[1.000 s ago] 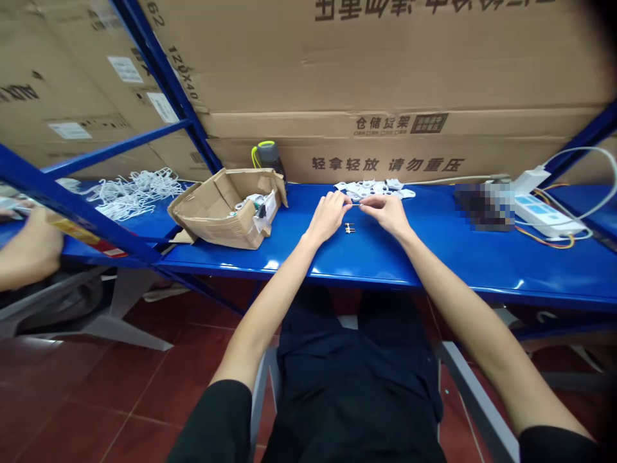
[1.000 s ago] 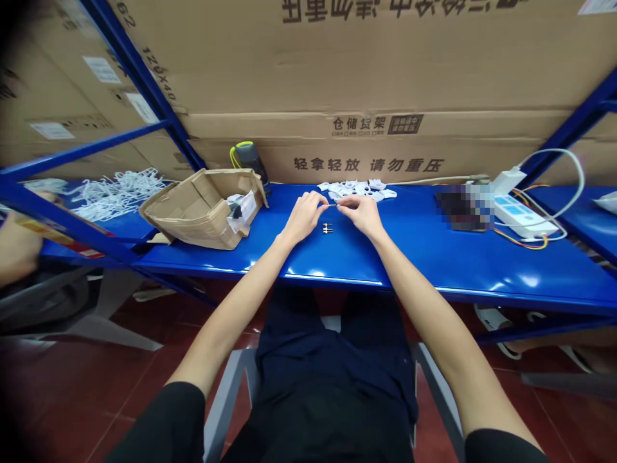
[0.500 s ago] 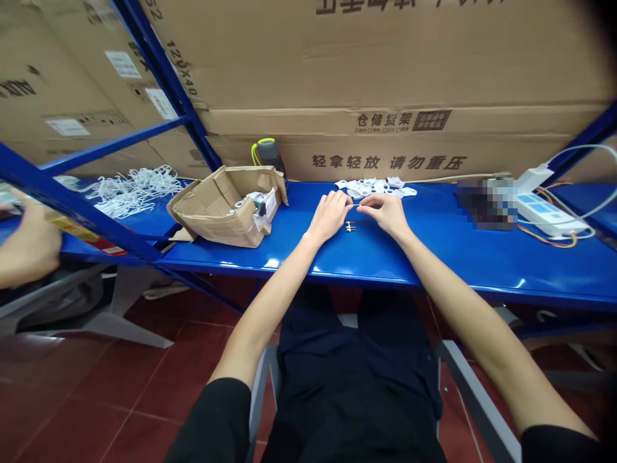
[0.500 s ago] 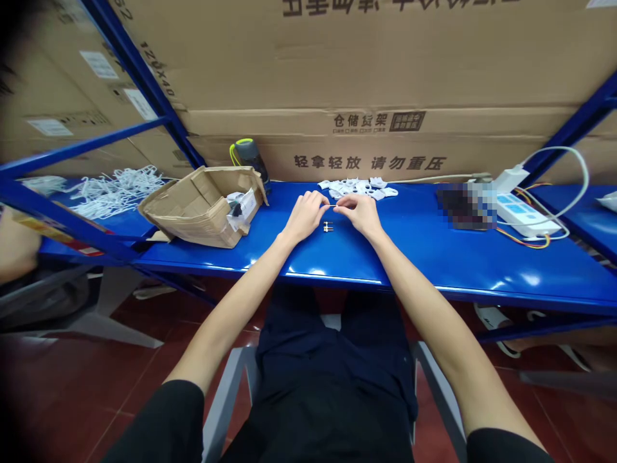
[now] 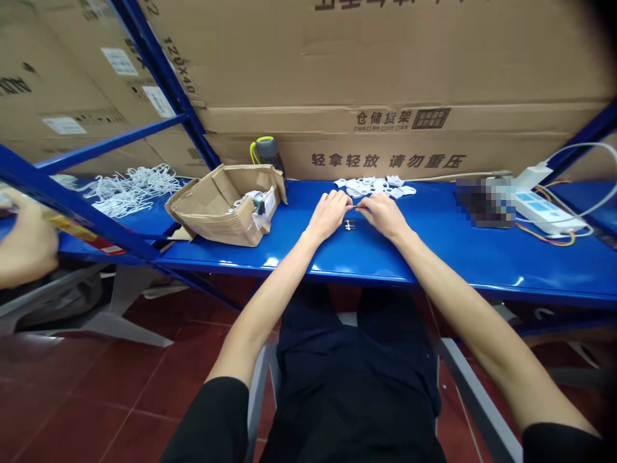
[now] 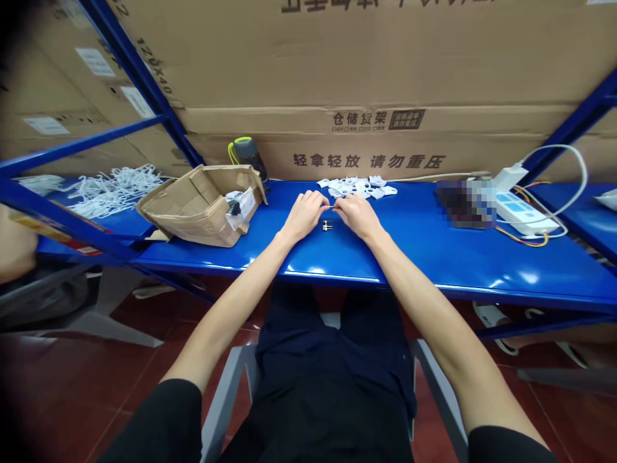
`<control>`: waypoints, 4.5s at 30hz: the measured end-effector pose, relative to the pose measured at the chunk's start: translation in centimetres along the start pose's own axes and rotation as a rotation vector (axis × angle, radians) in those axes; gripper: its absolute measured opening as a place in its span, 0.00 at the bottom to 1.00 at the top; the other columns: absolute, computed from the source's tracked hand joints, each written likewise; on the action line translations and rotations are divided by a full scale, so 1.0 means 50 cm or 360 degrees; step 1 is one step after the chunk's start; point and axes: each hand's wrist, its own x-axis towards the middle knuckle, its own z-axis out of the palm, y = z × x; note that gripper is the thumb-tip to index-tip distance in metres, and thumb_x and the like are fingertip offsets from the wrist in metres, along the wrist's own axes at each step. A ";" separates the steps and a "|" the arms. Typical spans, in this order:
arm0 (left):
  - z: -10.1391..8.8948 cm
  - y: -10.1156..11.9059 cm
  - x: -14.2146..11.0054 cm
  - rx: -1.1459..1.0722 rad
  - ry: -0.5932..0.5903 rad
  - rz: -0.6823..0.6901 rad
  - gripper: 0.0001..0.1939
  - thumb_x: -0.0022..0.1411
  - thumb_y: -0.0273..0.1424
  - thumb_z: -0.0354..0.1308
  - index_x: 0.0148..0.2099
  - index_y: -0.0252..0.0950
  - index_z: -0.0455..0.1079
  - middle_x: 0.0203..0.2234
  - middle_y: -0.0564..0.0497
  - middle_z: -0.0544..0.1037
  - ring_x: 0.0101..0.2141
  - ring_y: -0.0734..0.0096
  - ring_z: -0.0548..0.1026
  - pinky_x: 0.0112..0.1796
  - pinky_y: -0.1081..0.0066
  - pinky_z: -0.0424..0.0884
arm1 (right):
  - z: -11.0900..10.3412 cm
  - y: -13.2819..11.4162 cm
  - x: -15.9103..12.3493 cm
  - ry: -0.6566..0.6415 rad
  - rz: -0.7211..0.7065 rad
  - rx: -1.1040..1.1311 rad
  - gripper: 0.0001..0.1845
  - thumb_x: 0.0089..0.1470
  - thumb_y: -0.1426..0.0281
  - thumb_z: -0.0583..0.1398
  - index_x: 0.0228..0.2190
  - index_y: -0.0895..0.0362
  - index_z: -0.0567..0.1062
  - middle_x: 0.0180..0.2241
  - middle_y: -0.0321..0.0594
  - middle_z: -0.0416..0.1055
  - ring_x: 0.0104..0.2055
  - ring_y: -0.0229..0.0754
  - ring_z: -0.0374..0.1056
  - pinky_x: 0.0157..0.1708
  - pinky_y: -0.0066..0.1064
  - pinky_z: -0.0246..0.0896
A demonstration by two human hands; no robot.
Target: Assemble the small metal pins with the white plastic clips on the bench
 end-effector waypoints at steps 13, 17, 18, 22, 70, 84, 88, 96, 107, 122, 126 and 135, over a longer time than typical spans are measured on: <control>-0.001 -0.003 -0.003 0.0001 0.0074 -0.0164 0.18 0.84 0.37 0.45 0.55 0.38 0.75 0.54 0.40 0.81 0.55 0.51 0.76 0.55 0.57 0.69 | 0.026 0.007 -0.002 0.0177 -0.0053 0.0224 0.13 0.70 0.65 0.61 0.45 0.53 0.87 0.43 0.47 0.86 0.45 0.55 0.80 0.51 0.48 0.74; -0.014 0.002 -0.003 -0.0126 0.0055 -0.0153 0.18 0.85 0.37 0.44 0.55 0.38 0.75 0.54 0.42 0.81 0.55 0.54 0.76 0.56 0.59 0.68 | 0.024 0.017 -0.001 0.0347 0.0174 0.0775 0.15 0.63 0.56 0.68 0.42 0.52 0.88 0.44 0.44 0.87 0.48 0.56 0.82 0.55 0.49 0.76; -0.017 0.004 -0.003 -0.0148 0.0050 -0.0149 0.18 0.85 0.37 0.44 0.55 0.38 0.75 0.54 0.42 0.81 0.55 0.54 0.75 0.56 0.59 0.68 | 0.023 0.019 0.001 0.0359 0.0234 0.0900 0.17 0.60 0.53 0.70 0.41 0.53 0.88 0.44 0.44 0.87 0.48 0.57 0.82 0.55 0.49 0.77; -0.021 0.007 -0.002 -0.0189 0.0060 -0.0155 0.18 0.85 0.37 0.45 0.55 0.38 0.76 0.54 0.43 0.81 0.55 0.55 0.75 0.57 0.60 0.67 | 0.023 0.024 0.004 0.0347 0.0383 0.1227 0.24 0.49 0.48 0.76 0.37 0.54 0.87 0.41 0.46 0.87 0.45 0.57 0.83 0.55 0.49 0.79; -0.020 -0.038 -0.020 0.0167 0.0064 -0.0868 0.20 0.73 0.27 0.50 0.56 0.38 0.82 0.56 0.35 0.81 0.59 0.39 0.73 0.59 0.40 0.67 | 0.025 0.022 0.007 -0.0082 0.0216 0.0180 0.16 0.67 0.62 0.61 0.43 0.53 0.89 0.48 0.45 0.84 0.50 0.55 0.76 0.59 0.47 0.69; -0.016 -0.035 -0.017 0.0060 -0.0065 -0.0769 0.24 0.74 0.25 0.45 0.58 0.38 0.82 0.57 0.36 0.81 0.60 0.42 0.75 0.61 0.42 0.68 | 0.010 0.017 -0.005 -0.0058 0.0146 -0.0012 0.27 0.73 0.66 0.49 0.62 0.58 0.80 0.64 0.50 0.77 0.67 0.56 0.69 0.70 0.49 0.61; -0.004 -0.033 -0.019 0.0036 -0.0054 -0.0713 0.24 0.78 0.30 0.46 0.67 0.40 0.75 0.67 0.39 0.75 0.66 0.45 0.71 0.65 0.42 0.65 | 0.013 0.014 -0.014 -0.0155 0.0282 -0.0240 0.33 0.75 0.60 0.46 0.72 0.60 0.68 0.75 0.52 0.63 0.77 0.59 0.57 0.77 0.60 0.47; 0.001 -0.031 -0.020 0.0020 -0.0505 -0.0687 0.32 0.82 0.43 0.41 0.79 0.37 0.61 0.78 0.41 0.59 0.77 0.42 0.56 0.73 0.39 0.55 | 0.043 0.011 -0.023 -0.0610 0.0460 -0.0275 0.39 0.76 0.52 0.43 0.77 0.57 0.58 0.80 0.49 0.48 0.82 0.59 0.43 0.79 0.65 0.37; 0.006 -0.032 -0.020 -0.0011 -0.0449 -0.0703 0.30 0.81 0.42 0.43 0.77 0.40 0.64 0.77 0.41 0.61 0.76 0.43 0.57 0.73 0.38 0.55 | 0.048 0.021 -0.023 -0.0575 0.0445 -0.0268 0.39 0.76 0.50 0.43 0.77 0.55 0.59 0.80 0.48 0.48 0.82 0.58 0.45 0.78 0.67 0.38; 0.004 -0.032 -0.019 -0.0013 -0.0448 -0.0706 0.30 0.81 0.42 0.42 0.77 0.38 0.64 0.77 0.41 0.61 0.76 0.43 0.58 0.73 0.39 0.55 | 0.049 0.019 -0.024 -0.0546 0.0437 -0.0290 0.38 0.76 0.51 0.43 0.76 0.54 0.61 0.79 0.49 0.50 0.81 0.59 0.47 0.77 0.67 0.40; -0.005 -0.031 -0.016 -0.0016 -0.0443 -0.0737 0.29 0.81 0.42 0.44 0.76 0.40 0.67 0.76 0.42 0.63 0.75 0.45 0.59 0.72 0.41 0.57 | 0.041 0.006 -0.024 -0.0580 0.0457 -0.0313 0.38 0.77 0.52 0.42 0.76 0.56 0.60 0.80 0.50 0.49 0.81 0.59 0.46 0.77 0.69 0.38; -0.035 -0.035 -0.015 0.0091 -0.0134 -0.0920 0.26 0.81 0.36 0.40 0.58 0.35 0.81 0.58 0.36 0.82 0.60 0.46 0.77 0.61 0.50 0.71 | 0.007 -0.058 -0.022 -0.0340 0.0181 -0.0546 0.28 0.76 0.64 0.45 0.63 0.59 0.77 0.63 0.59 0.74 0.64 0.60 0.69 0.63 0.52 0.60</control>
